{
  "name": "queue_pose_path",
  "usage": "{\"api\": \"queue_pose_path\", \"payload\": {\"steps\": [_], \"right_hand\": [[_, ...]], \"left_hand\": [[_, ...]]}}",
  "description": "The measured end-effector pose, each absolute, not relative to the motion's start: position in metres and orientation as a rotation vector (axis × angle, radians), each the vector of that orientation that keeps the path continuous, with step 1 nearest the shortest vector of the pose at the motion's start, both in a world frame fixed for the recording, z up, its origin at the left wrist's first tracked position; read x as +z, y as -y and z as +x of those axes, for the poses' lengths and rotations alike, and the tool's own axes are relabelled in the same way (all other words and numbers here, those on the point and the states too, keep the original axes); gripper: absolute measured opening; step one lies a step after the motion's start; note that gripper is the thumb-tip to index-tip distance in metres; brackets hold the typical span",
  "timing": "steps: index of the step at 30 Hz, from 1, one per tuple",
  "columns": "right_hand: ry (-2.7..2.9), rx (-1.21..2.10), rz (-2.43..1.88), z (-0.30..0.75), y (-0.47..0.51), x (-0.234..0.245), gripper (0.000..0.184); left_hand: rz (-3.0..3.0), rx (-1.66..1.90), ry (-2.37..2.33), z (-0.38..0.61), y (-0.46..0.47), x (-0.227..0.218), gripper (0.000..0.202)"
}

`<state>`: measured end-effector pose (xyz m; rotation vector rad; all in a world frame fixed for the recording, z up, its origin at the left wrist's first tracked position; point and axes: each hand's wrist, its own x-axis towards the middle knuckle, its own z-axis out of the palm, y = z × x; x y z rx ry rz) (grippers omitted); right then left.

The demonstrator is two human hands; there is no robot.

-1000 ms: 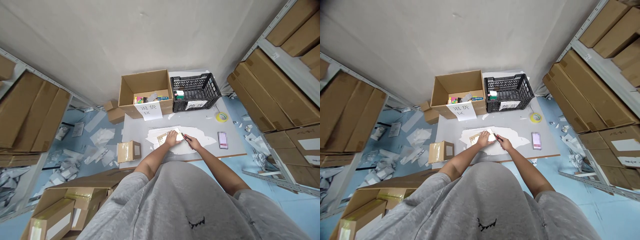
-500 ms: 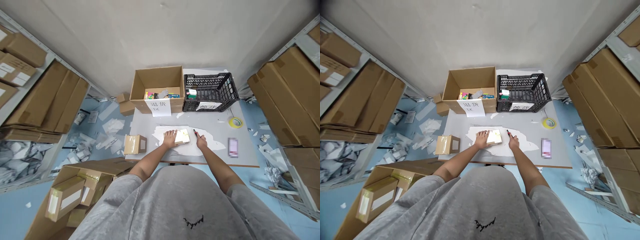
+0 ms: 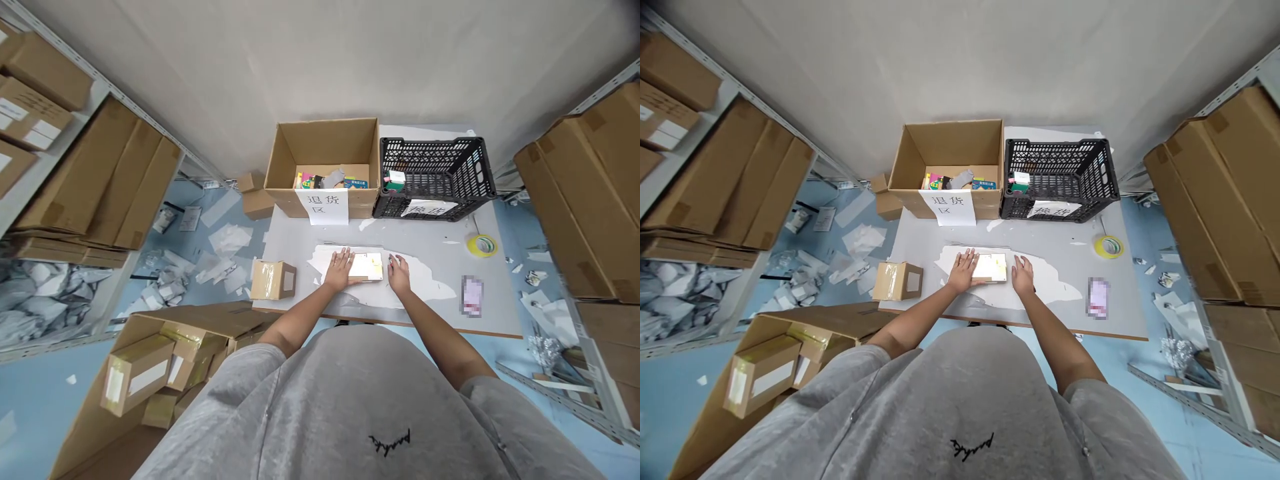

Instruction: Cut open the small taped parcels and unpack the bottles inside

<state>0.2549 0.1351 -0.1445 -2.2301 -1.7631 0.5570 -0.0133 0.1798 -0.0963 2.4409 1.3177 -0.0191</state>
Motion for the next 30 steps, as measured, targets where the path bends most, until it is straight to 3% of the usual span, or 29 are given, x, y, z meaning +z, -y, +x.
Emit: {"api": "queue_pose_path", "payload": {"steps": [6,12,17,22,25,27,30], "right_hand": [[2.229,0.495,-1.855,0.217,-0.136,-0.105,0.048],[2.320,0.458,-1.906,0.208,-0.134,-0.093,0.032],[2.434,0.465,-1.828,0.207,-0.124,-0.085,0.014],[2.476,0.600,-1.800,0.210,-0.097,-0.085,0.013],[2.465,0.714,-1.671,0.211,-0.090,-0.084,0.025],[2.396,0.749,-1.711,0.208,-0.094,-0.083,0.026],[2.216,0.748,-1.981,0.198,-0.105,-0.083,0.023]], "left_hand": [[2.272,0.034,-1.559,-0.023,-0.175,-0.100,0.076],[2.179,-0.027,-1.530,-0.027,-0.196,-0.100,0.064],[2.005,-0.258,-1.396,-0.031,-0.220,-0.093,0.078],[2.052,-0.360,-1.295,-0.039,-0.225,-0.094,0.105],[2.172,-0.282,-1.328,-0.040,-0.212,-0.102,0.120],[2.242,-0.198,-1.375,-0.039,-0.203,-0.107,0.117],[2.308,-0.068,-1.447,-0.037,-0.197,-0.111,0.094]]}}
